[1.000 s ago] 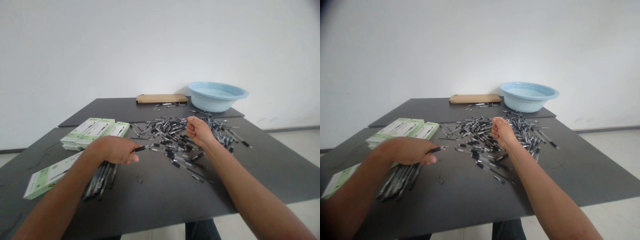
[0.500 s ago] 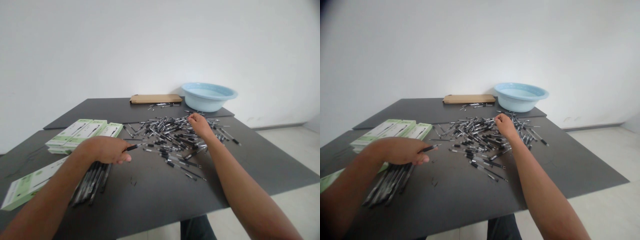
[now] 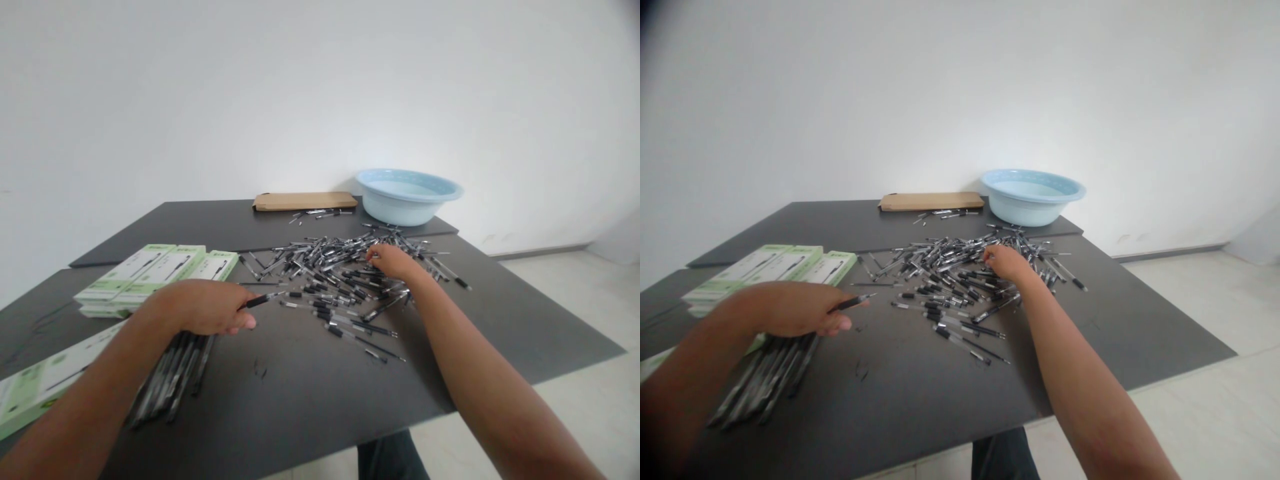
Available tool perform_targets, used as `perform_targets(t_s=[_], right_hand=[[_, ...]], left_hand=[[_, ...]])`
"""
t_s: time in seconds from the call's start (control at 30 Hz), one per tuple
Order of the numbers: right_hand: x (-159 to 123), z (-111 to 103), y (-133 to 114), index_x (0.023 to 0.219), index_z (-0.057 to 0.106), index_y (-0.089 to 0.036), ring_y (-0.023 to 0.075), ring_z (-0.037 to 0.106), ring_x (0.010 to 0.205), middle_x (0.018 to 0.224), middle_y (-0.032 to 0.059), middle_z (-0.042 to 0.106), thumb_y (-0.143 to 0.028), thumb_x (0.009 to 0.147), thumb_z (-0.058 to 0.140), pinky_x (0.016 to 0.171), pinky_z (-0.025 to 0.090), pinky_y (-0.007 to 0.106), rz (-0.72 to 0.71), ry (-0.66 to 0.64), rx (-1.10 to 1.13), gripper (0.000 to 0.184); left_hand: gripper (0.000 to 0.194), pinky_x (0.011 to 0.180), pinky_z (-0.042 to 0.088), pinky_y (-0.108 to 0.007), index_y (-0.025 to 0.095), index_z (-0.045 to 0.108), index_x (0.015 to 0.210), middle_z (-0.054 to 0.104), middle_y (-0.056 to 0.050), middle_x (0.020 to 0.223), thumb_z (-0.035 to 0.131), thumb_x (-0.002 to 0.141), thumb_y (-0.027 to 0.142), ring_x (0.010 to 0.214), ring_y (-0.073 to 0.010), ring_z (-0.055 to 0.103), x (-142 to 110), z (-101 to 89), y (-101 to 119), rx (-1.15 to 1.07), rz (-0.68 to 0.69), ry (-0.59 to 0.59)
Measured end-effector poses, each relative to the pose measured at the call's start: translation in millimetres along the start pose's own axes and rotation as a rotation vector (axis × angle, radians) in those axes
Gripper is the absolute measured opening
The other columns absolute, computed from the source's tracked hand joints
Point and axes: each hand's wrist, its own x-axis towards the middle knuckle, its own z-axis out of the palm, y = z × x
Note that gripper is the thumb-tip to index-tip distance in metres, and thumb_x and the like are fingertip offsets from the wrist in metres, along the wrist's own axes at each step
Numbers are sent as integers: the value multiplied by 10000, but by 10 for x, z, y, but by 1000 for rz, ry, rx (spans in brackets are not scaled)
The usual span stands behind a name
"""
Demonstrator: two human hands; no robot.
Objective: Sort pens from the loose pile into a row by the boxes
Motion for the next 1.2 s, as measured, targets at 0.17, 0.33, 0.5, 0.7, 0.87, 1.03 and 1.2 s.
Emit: perform_targets(t_s=[0.17,0.33,0.5,0.7,0.87,1.03,1.2], right_hand=[[7,52,-84,909,725,-232,210,625,919,979,50,712,-190,781,610,783,422,263,-27,-88,-77,177],[3,56,-107,936,721,-235,208,630,917,984,50,712,-216,790,614,756,427,257,-31,-117,-119,182],[8,93,-159,876,695,-209,212,626,886,944,72,710,-230,790,607,728,417,260,-22,-98,-131,124],[7,149,-203,817,649,-174,229,616,832,881,114,697,-220,792,572,712,402,280,12,-10,-75,93],[-13,81,-275,848,571,-161,200,572,773,826,106,654,-200,826,461,684,384,274,20,147,72,119],[-190,25,-644,806,489,-191,137,525,664,714,2,590,-195,827,402,620,395,231,-150,152,313,89],[-543,84,-1248,801,441,-201,102,497,569,633,-47,574,-124,783,434,574,387,215,-453,-168,834,79]], left_hand=[[282,631,477,-327,171,634,919,745,-117,858,432,854,356,772,-267,681,-18,-8,26,25,-8,-3],[266,621,475,-316,175,641,909,741,-101,835,431,861,332,774,-261,678,-30,-3,71,24,1,-10],[258,605,474,-308,171,639,879,741,-106,827,436,865,329,761,-260,678,-16,20,47,23,28,1],[250,585,465,-294,183,630,844,742,-98,807,446,858,352,728,-250,676,3,54,11,13,42,13],[264,594,466,-295,175,644,860,742,-100,810,443,861,345,737,-249,674,-3,34,59,13,35,-1],[280,610,471,-290,155,652,903,744,-108,855,427,874,318,752,-240,676,12,12,120,10,11,-45],[270,591,461,-275,154,654,871,751,-108,841,431,879,306,727,-228,680,32,19,150,7,10,-54]])
